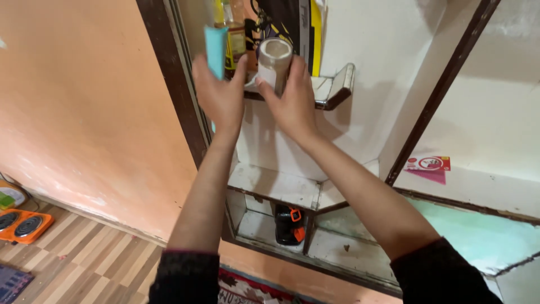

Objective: The person organizes various items in a room, including a red plastic tool, a green cloth, a patterned bag, a pink basket, and a blue cloth. They move these items from the floor and window sill to a shelf and other locations.

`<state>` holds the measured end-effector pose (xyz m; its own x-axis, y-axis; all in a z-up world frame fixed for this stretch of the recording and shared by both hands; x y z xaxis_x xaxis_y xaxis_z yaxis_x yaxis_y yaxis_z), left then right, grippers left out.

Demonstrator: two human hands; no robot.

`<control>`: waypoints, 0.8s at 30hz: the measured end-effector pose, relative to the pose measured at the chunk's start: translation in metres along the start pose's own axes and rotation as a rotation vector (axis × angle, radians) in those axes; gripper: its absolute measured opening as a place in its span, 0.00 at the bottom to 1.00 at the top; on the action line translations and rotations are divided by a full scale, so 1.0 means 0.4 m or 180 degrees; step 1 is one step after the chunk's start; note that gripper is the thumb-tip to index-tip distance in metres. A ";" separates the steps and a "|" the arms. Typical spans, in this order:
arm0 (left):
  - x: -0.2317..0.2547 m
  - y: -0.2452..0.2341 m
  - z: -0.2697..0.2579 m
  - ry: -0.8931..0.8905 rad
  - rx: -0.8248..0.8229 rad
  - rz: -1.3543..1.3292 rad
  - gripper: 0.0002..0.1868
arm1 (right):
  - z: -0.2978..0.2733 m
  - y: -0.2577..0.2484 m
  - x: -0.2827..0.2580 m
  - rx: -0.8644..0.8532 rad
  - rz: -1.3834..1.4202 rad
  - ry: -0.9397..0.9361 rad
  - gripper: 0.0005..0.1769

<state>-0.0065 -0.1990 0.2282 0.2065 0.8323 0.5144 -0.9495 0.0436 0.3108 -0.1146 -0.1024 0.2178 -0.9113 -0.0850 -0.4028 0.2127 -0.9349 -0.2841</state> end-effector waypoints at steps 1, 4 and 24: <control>-0.018 0.027 0.025 0.0123 -0.0146 0.0591 0.29 | 0.028 0.031 0.038 -0.0138 -0.0245 0.0084 0.35; -0.091 0.090 0.077 0.0253 -0.0366 0.1461 0.40 | 0.081 0.082 0.084 -0.0361 -0.0557 0.0255 0.32; -0.163 -0.008 0.093 0.0171 -0.0821 0.1588 0.25 | 0.195 0.283 0.150 -0.1448 -0.0090 0.1028 0.45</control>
<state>-0.0082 -0.2739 0.2234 -0.2880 0.8134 0.5054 -0.9574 -0.2343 -0.1686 -0.1726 -0.2403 0.2291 -0.7799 0.1149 -0.6153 0.3855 -0.6862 -0.6168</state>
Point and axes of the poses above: each hand's wrist, its own z-axis towards the middle knuckle, its own y-axis out of the palm, x = y × z, the point moved 2 cm from there along z, towards the middle knuckle, and after that the axes turned 8 degrees about -z, right-handed, at the moved point
